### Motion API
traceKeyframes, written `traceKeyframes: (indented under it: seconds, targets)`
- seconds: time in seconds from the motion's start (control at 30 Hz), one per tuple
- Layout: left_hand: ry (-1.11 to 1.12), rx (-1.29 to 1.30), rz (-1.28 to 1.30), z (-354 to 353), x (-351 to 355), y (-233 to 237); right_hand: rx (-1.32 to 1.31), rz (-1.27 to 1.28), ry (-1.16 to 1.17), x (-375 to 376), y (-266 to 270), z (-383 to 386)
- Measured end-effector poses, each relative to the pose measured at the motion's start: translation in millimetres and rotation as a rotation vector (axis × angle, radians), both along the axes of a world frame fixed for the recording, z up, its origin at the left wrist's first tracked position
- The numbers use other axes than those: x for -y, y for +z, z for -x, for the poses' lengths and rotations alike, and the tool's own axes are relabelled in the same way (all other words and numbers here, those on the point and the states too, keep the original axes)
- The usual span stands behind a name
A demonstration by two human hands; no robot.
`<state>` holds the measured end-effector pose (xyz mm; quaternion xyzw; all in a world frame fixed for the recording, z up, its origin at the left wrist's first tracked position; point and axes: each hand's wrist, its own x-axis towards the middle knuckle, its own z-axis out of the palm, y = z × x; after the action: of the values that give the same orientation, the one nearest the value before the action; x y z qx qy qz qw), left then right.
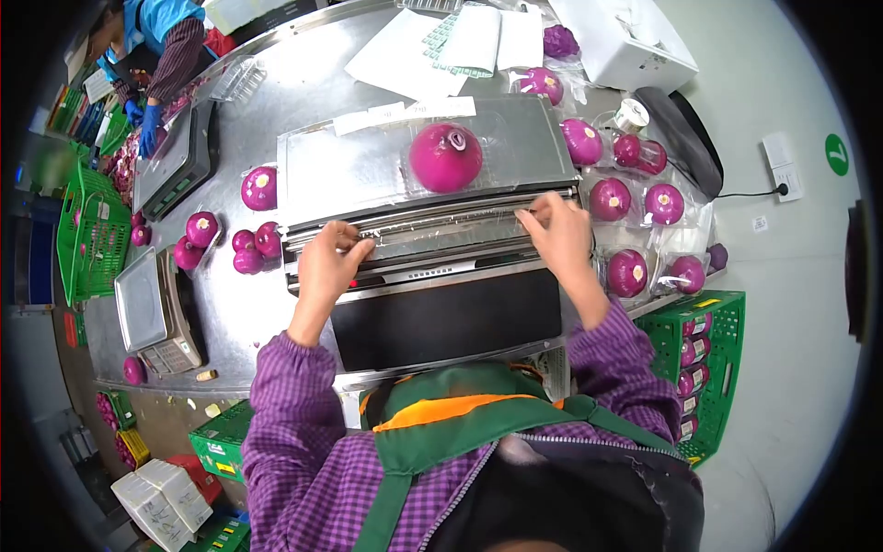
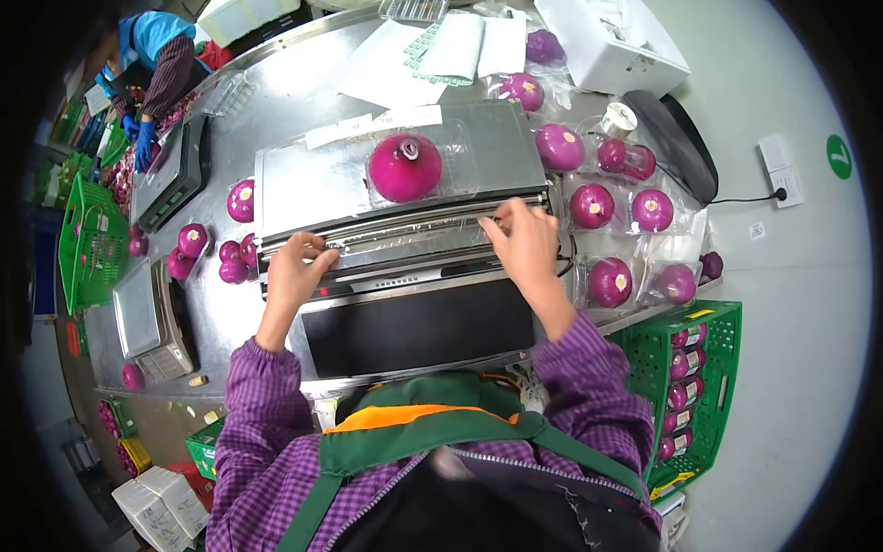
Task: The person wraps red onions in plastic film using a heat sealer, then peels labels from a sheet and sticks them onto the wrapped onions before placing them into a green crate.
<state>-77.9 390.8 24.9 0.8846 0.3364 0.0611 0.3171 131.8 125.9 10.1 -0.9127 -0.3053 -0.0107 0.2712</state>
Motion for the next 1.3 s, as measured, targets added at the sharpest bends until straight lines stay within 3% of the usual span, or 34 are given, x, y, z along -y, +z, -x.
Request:
traceKeyframes:
  seconds: [0.03,0.07,0.13,0.2,0.27,0.3,0.33,0.37,0.4,0.47,0.5,0.53,0.57,0.6,0.63,0.67,0.73,0.77,0.8,0.87,0.93,1.07,1.1,1.13,1.2,1.23,1.3]
  targets:
    - [0.037,0.087,0.243,-6,0,2,-0.252,-0.137,-0.046,-7,7,2]
    - [0.036,0.091,0.237,-3,0,8,-0.499,-0.278,-0.088,-12,14,2]
    - [0.144,0.172,0.742,14,1,25,-0.836,-0.643,-0.069,4,16,-2]
    - [0.161,0.191,0.878,42,11,30,-0.934,-0.695,-0.037,25,31,7]
    - [0.212,0.089,1.262,58,23,41,-1.323,-0.853,-0.011,36,42,16]
    - [0.133,0.103,1.494,62,26,43,-1.325,-0.854,-0.006,35,53,15]
    - [0.043,0.117,1.723,65,27,46,-1.332,-0.963,0.153,34,71,13]
    - [-0.08,0.29,1.804,67,27,54,-1.33,-1.071,0.311,33,89,11]
    - [-0.284,0.484,1.809,53,23,77,-1.262,-1.15,0.452,26,105,6]
    - [-0.693,0.774,1.498,25,-5,96,-1.103,-1.294,0.692,5,135,-11]
    - [-0.473,0.907,1.433,13,-10,111,-1.1,-1.354,0.808,-7,145,-28]
    - [-0.251,1.028,1.356,-1,-13,124,-0.936,-1.381,0.696,-26,159,-37]
    - [-0.416,1.09,1.547,-36,-28,134,-0.773,-1.4,0.584,-49,168,-47]
    - [-0.588,1.145,1.734,-80,-46,140,-0.616,-1.264,0.641,-72,160,-74]
    - [-0.313,1.22,1.223,-117,-61,122,-0.461,-1.125,0.692,-95,143,-104]
    - [-0.113,1.012,0.629,-152,-65,98,-0.285,-0.804,0.551,-112,119,-126]
    - [-0.302,0.484,-0.072,-177,-104,5,-0.296,-0.172,0.404,-125,74,-140]
    - [-0.289,0.139,0.107,-175,-91,-7,-0.325,0.16,0.377,-125,58,-139]
    - [-0.346,0.36,0.027,-166,-68,-9,-0.207,-0.031,0.491,-119,19,-138]
    - [-0.241,0.222,0.583,-143,-59,-6,-0.34,-0.072,0.564,-98,20,-124]
    - [-0.189,0.392,1.073,-117,-37,2,-0.907,-0.327,0.428,-79,33,-105]
    - [-0.164,0.356,1.166,-92,-5,28,-1.129,-0.312,0.399,-54,47,-77]
    - [-0.142,0.34,1.226,-82,0,35,-1.187,-0.19,0.407,-47,47,-72]
    - [-0.042,0.264,1.23,-65,4,34,-1.247,-0.067,0.42,-39,48,-68]
    - [0.003,0.2,1.299,-32,24,38,-1.259,-0.075,0.436,-15,78,-34]
    - [-0.013,0.114,1.367,-8,27,23,-1.314,-0.113,0.432,0,67,-17]
    - [0.064,-0.011,1.513,9,57,36,-1.454,-0.03,0.385,25,65,8]
